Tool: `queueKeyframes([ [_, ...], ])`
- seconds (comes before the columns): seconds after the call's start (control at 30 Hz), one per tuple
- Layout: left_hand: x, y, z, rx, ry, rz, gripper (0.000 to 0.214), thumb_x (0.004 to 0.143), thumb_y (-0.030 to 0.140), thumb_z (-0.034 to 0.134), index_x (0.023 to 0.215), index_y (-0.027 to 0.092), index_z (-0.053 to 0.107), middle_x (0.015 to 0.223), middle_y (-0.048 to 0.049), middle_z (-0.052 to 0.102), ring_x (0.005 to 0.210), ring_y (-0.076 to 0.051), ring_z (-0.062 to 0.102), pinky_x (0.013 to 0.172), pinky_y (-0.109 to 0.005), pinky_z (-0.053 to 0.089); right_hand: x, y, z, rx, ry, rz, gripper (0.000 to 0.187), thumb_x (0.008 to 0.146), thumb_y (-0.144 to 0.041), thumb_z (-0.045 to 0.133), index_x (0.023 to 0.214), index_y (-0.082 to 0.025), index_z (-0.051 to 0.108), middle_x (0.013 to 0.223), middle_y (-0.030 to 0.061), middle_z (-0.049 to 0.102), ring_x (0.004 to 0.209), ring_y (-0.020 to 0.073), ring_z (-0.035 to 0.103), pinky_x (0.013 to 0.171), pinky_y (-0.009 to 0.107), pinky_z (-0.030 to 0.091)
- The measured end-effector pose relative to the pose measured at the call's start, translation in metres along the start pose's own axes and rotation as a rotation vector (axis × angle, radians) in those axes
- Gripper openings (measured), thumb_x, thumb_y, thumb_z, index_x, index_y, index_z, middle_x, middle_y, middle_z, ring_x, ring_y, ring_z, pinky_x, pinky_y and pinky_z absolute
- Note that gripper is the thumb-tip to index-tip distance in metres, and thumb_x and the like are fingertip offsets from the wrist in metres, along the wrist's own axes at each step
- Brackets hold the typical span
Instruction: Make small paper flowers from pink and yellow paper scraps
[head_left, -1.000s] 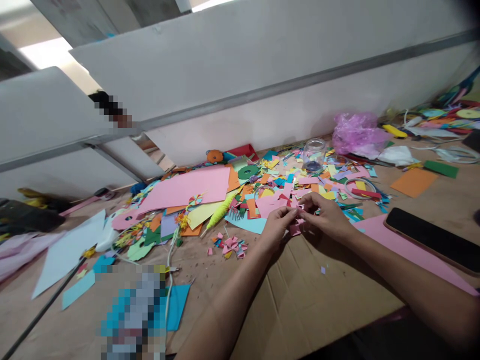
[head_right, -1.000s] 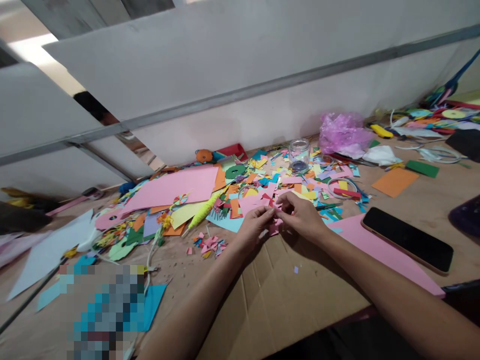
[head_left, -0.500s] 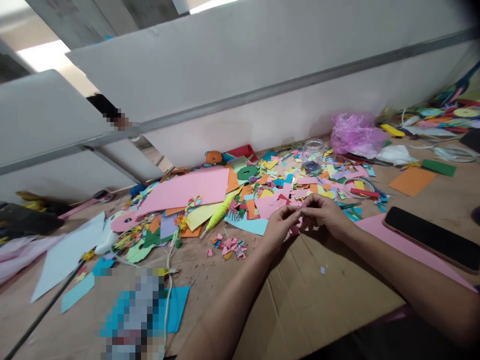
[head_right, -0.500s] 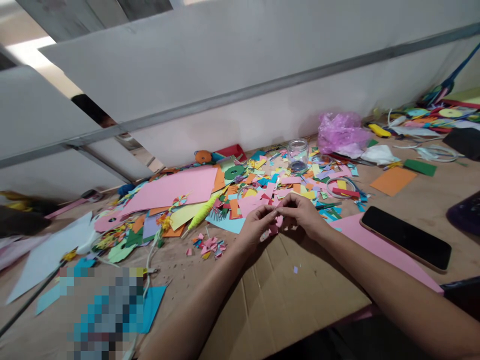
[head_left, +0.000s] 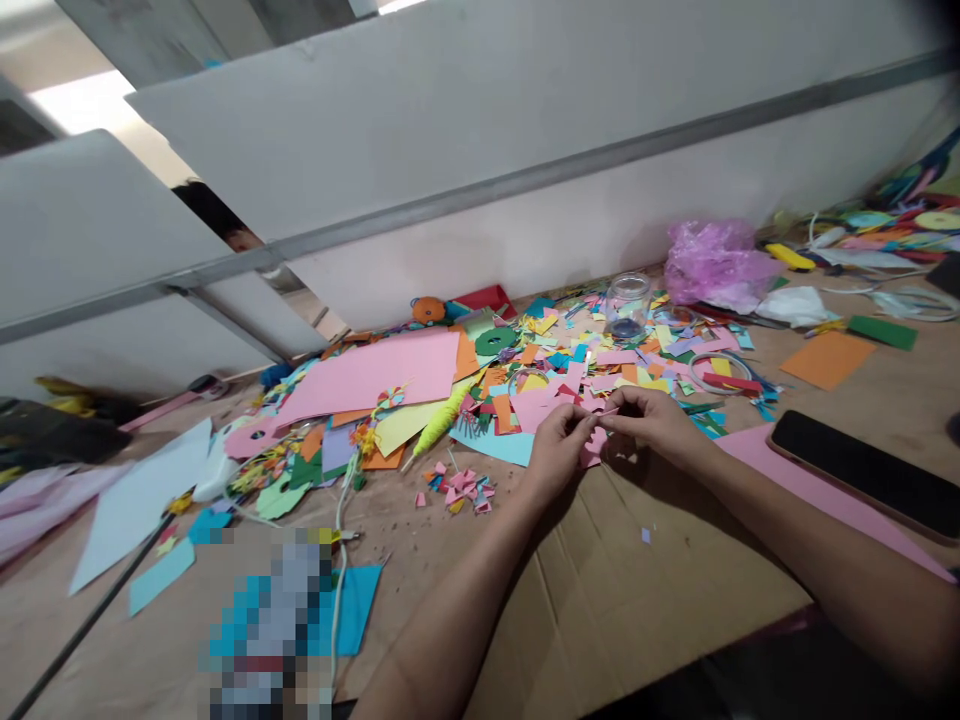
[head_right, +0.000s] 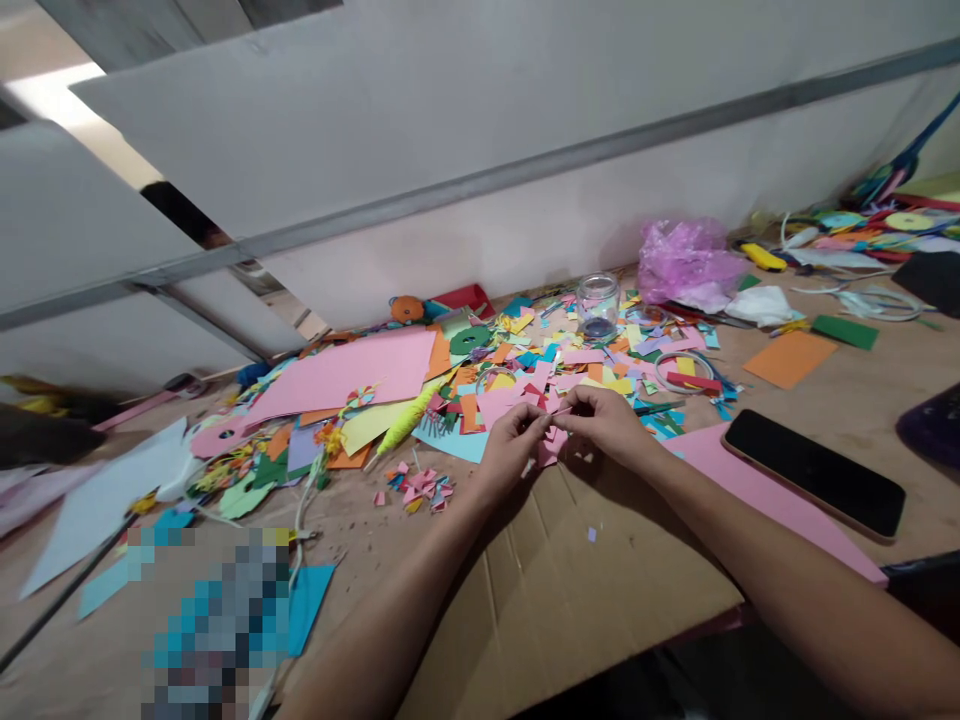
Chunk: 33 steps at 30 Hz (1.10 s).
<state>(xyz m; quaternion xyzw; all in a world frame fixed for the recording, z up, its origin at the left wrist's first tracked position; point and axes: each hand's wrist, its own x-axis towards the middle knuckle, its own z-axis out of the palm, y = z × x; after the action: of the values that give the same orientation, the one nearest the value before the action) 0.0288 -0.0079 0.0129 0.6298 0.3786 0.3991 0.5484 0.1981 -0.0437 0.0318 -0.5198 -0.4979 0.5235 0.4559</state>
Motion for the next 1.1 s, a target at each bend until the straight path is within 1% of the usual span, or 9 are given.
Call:
queueKeyframes([
  [0.07,-0.0005,-0.0003,0.0010,-0.044,-0.009,-0.015,0.035,0.082,0.050,0.066,0.076,0.017,0.059,0.069,0.0007,0.056,0.065,-0.012,0.050,0.064,-0.025,0.038,-0.0001,0.0004,0.0005,0.028,0.013,0.018,0.038,0.069,-0.050,0.081,0.078,-0.021,0.059,0.056,-0.0007,0.065,0.043,0.0167,0.061,0.037,0.024,0.045],
  [0.17,-0.0011,-0.0024,0.0024,-0.104,-0.053,-0.039,0.039,0.084,0.056,0.063,0.082,0.017,0.058,0.074,0.0000,0.057,0.068,-0.012,0.052,0.065,-0.025,0.040,0.0008,0.0032,0.0027,0.153,0.045,0.035,0.040,0.065,-0.048,0.085,0.077,-0.021,0.059,0.059,-0.0027,0.064,0.042,0.0134,0.058,0.038,0.023,0.043],
  [0.3,-0.0021,-0.0042,0.0023,-0.094,-0.121,-0.027,0.036,0.088,0.054,0.059,0.087,0.018,0.057,0.078,0.0000,0.058,0.071,-0.012,0.053,0.067,-0.025,0.041,0.0012,0.0049,0.0059,0.258,0.064,0.046,0.043,0.061,-0.046,0.089,0.075,-0.021,0.058,0.060,-0.0037,0.063,0.044,0.0124,0.057,0.041,0.023,0.042],
  [0.43,-0.0024,-0.0009,0.0005,-0.048,-0.098,0.046,0.031,0.091,0.047,0.056,0.080,0.018,0.054,0.076,0.0004,0.056,0.072,-0.012,0.051,0.070,-0.025,0.040,-0.0003,0.0020,0.0056,0.182,0.021,0.033,0.040,0.068,-0.050,0.084,0.074,-0.021,0.058,0.058,-0.0013,0.064,0.046,0.0135,0.057,0.040,0.022,0.039],
  [0.5,-0.0021,0.0003,-0.0002,-0.014,-0.078,0.067,0.029,0.091,0.044,0.056,0.078,0.018,0.053,0.074,0.0007,0.055,0.072,-0.013,0.051,0.070,-0.025,0.040,-0.0008,0.0007,0.0042,0.115,-0.024,0.039,0.039,0.070,-0.052,0.082,0.075,-0.020,0.060,0.059,0.0005,0.066,0.047,0.0145,0.059,0.040,0.023,0.040],
  [0.63,-0.0017,-0.0016,0.0002,0.005,-0.076,0.052,0.026,0.092,0.042,0.054,0.082,0.018,0.054,0.076,0.0003,0.056,0.073,-0.013,0.052,0.070,-0.026,0.040,-0.0010,0.0011,0.0023,0.046,-0.056,0.068,0.039,0.072,-0.055,0.079,0.075,-0.020,0.060,0.058,0.0013,0.067,0.048,0.0160,0.062,0.042,0.024,0.045],
  [0.8,-0.0016,-0.0033,-0.0002,0.003,-0.080,0.019,0.024,0.092,0.040,0.056,0.082,0.018,0.053,0.076,0.0002,0.057,0.071,-0.013,0.052,0.067,-0.026,0.039,-0.0009,0.0029,0.0032,-0.011,-0.075,0.027,0.040,0.074,-0.056,0.076,0.076,-0.020,0.060,0.058,0.0006,0.065,0.048,0.0143,0.059,0.043,0.023,0.044],
  [0.97,0.0001,-0.0018,-0.0037,0.072,-0.067,0.060,0.021,0.091,0.034,0.056,0.078,0.018,0.052,0.073,0.0006,0.056,0.070,-0.013,0.050,0.067,-0.026,0.038,-0.0006,0.0038,0.0029,-0.036,-0.099,0.008,0.040,0.075,-0.056,0.075,0.078,-0.019,0.061,0.061,0.0002,0.063,0.049,0.0127,0.057,0.045,0.023,0.043],
  [1.1,0.0007,-0.0012,-0.0034,0.018,-0.061,0.057,0.021,0.089,0.036,0.058,0.078,0.018,0.053,0.073,0.0008,0.056,0.070,-0.013,0.052,0.068,-0.026,0.039,-0.0002,0.0057,0.0027,-0.026,-0.099,0.016,0.039,0.076,-0.055,0.075,0.074,-0.019,0.060,0.058,0.0002,0.062,0.047,0.0127,0.055,0.045,0.024,0.041],
])
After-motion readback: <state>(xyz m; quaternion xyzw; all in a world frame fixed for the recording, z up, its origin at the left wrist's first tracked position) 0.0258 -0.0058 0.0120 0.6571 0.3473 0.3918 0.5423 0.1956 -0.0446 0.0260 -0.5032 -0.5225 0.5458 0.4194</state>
